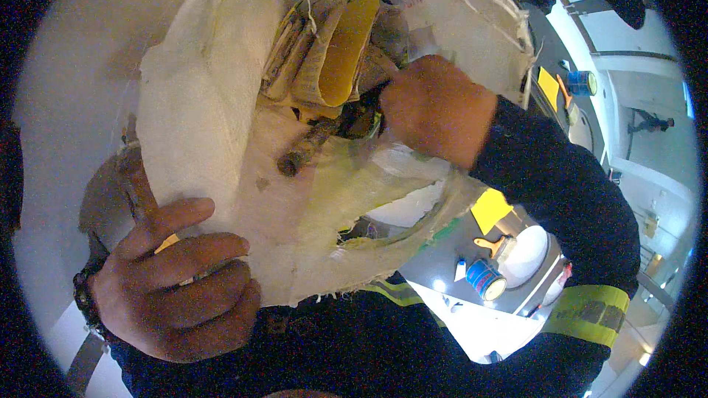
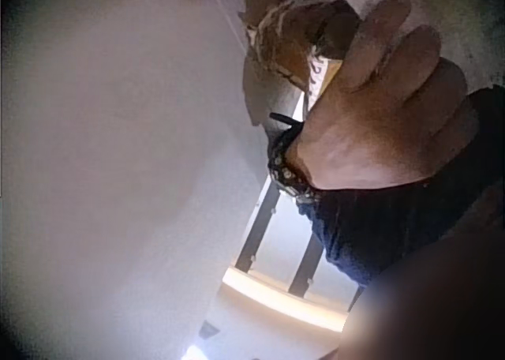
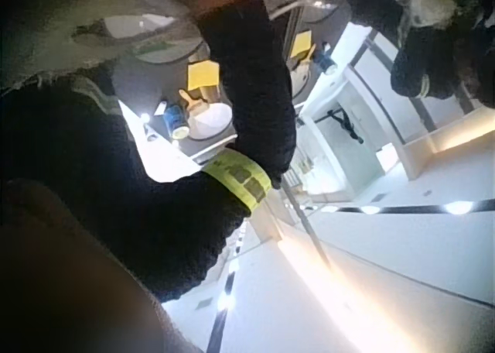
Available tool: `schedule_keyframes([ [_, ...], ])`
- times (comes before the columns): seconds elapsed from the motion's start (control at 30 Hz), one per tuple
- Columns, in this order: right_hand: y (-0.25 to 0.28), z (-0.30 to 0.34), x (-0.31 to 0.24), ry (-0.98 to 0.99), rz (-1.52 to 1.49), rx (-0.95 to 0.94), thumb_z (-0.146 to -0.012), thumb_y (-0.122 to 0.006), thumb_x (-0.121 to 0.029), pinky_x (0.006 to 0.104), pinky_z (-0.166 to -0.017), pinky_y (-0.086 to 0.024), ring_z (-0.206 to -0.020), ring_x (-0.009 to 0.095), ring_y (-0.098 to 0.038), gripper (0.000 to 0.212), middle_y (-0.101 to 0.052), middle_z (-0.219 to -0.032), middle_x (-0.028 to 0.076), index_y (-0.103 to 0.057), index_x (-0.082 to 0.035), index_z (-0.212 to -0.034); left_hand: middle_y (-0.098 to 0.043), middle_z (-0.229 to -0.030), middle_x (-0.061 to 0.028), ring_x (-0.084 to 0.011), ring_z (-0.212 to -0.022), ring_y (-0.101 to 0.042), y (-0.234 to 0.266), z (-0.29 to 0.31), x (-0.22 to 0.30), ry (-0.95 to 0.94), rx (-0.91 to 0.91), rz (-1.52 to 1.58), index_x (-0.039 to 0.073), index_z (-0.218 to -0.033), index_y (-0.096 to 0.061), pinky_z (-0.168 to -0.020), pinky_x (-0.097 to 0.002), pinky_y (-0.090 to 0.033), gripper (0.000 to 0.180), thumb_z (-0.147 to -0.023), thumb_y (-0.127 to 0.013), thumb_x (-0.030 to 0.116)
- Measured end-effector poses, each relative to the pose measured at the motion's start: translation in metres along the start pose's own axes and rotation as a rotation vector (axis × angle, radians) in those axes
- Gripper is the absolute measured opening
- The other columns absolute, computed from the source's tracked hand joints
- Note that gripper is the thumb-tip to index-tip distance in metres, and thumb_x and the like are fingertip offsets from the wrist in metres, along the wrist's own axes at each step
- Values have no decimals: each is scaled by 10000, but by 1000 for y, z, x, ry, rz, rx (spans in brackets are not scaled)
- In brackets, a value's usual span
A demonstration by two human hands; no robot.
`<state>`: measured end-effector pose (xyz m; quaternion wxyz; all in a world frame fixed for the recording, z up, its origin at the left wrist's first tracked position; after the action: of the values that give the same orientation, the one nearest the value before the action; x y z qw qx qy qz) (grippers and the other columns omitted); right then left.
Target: The person applies masking tape along the edge of a bathroom countertop, then uses a putty knife to spread a sealant or adhesive along the taped line. The person smooths the material and removes excess with the tool, working along the countertop edge near the sinks.
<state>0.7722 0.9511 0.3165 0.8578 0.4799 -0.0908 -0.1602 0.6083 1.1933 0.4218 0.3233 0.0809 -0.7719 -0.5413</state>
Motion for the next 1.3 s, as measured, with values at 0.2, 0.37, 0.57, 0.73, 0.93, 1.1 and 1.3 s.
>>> schedule_keyframes([
  [0.2, -2, -67, 10, 184, -168, 469, -786, -598, -94, 482, -795, -576, -851, 403, -704, 355, -716, -890, 203, -665, -38, -1130, -674, -787, 6, -227, -878, -713, 8, 1, 5, 38, 67, -52, 155, -755, -688, -941, -522, -543, 225, -548, -725, 233],
  [0.37, 8, -83, 23, 169, -204, 441, -812, -585, -66, 472, -863, -555, -1011, 413, -668, 372, -712, -1012, 202, -673, -24, -1171, -685, -800, -28, -263, -887, -715, 6, -1, -3, 125, 90, -109, 124, -759, -697, -937, -532, -546, 285, -489, -733, 210],
  [0.57, 64, -14, 22, 104, -238, 470, -852, -599, -79, 440, -944, -512, -1093, 390, -642, 245, -709, -1084, 181, -704, -27, -1068, -714, -891, -128, -339, -909, -708, 26, 11, 8, 492, 414, -207, 31, -890, -726, -898, -496, -556, 208, -716, -787, 129],
  [0.73, 167, 63, -72, -149, -261, 619, -922, -604, -44, 380, -945, -516, -1028, 307, -691, 204, -705, -1126, 158, -689, -17, -1106, -710, -938, -216, -363, -852, -703, 25, 76, 8, 569, 556, 31, -42, -1008, -703, -757, -426, -569, 295, -806, -756, 166],
  [0.93, 130, 21, -185, 314, -450, 474, -909, -581, -96, 360, -728, -585, -775, 235, -712, 272, -666, -1246, 156, -649, -45, -1166, -717, -1076, -155, -343, -1011, -692, 2, 121, 34, 623, 93, 81, 5, -1091, -696, -968, -463, -524, 350, -841, -759, 243],
  [1.1, 100, 22, -208, 307, -302, 223, -829, -604, -147, 349, -666, -544, -752, 236, -642, 253, -622, -1075, 115, -628, -56, -1064, -653, -917, -84, -256, -936, -655, -9, 142, 50, 481, -72, 198, 39, -924, -645, -895, -398, -531, 159, -830, -703, 154],
  [1.3, 105, 34, -224, 302, -404, 145, -817, -597, -173, 378, -704, -518, -799, 274, -594, 262, -555, -903, 90, -618, -50, -1047, -588, -784, -58, -249, -780, -629, -10, 160, 55, 517, -110, 179, 60, -876, -626, -743, -381, -529, 112, -835, -679, 150],
])
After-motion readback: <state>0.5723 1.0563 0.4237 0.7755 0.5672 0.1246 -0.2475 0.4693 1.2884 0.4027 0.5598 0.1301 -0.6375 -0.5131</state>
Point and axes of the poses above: each hand's wrist, its own z-axis away from the middle knuckle, its own y-axis out of the back of the hand, x = y × z, the point moved 2 cm from there along -z, towards the middle knuckle
